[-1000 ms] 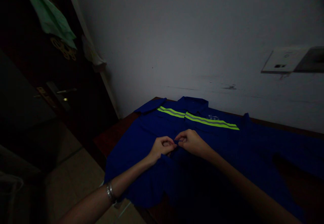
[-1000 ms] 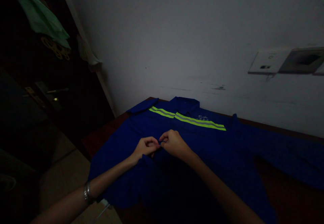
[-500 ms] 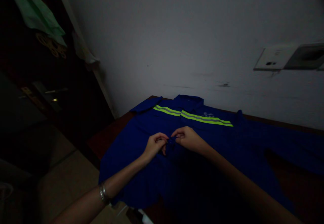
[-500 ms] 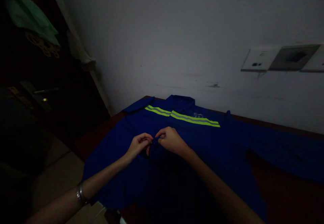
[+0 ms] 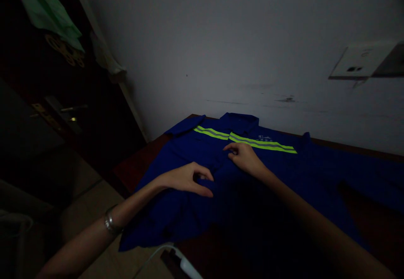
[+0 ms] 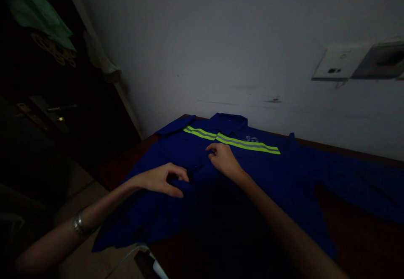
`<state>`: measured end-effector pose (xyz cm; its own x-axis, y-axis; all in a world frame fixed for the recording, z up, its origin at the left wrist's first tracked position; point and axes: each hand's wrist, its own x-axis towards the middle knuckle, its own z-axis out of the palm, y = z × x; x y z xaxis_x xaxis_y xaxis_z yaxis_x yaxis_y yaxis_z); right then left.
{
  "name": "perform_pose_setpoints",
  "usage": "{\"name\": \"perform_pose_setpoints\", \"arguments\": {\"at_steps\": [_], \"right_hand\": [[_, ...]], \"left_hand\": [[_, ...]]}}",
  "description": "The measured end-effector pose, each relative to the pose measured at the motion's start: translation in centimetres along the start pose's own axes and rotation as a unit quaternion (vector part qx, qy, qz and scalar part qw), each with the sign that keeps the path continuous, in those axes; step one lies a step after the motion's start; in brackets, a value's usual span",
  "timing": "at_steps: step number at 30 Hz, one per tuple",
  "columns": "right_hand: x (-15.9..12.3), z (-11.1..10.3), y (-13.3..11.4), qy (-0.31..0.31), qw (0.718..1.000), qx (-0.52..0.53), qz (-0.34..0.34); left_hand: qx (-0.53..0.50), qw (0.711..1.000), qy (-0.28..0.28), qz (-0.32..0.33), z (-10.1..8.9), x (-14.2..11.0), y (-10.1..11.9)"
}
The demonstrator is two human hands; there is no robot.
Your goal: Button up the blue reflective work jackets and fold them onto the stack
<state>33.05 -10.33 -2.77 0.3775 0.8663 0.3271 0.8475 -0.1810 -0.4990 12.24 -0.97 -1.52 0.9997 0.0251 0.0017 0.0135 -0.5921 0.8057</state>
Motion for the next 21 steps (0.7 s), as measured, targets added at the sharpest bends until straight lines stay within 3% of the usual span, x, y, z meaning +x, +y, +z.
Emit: {"name": "perform_pose_setpoints", "arguments": {"at_steps": [3, 6, 11, 14, 18, 21], "right_hand": [[1.5, -0.4, 1.3, 0.047, 0.998, -0.034, -0.011], [2.8, -0.9, 2.5, 0.085, 0.994, -0.064, -0.005], [3.6, -0.9, 3.7, 0.071, 0.994, -0.085, -0.006], [3.0, -0.6, 3.4, 0.074, 0.993, -0.089, -0.037], [1.5, -0.9, 1.9, 0.151, 0.978, -0.08, -0.119], [0.8, -1.2, 0.5, 0.11, 0.981, -0.024, -0.158]], "left_hand": [[0.105, 0.993, 0.01, 0.051, 0.0, 0.7, 0.3], [0.167, 0.981, 0.064, 0.075, 0.4, 2.5, -0.7], [0.19, 0.969, 0.132, 0.082, 0.4, 5.5, -3.1], [0.168, 0.966, 0.169, 0.096, 0.3, 6.3, -3.7], [0.153, 0.953, 0.238, 0.111, 0.2, 6.5, -3.9], [0.133, 0.942, 0.289, 0.11, 0.1, 6.8, -4.2]]}}
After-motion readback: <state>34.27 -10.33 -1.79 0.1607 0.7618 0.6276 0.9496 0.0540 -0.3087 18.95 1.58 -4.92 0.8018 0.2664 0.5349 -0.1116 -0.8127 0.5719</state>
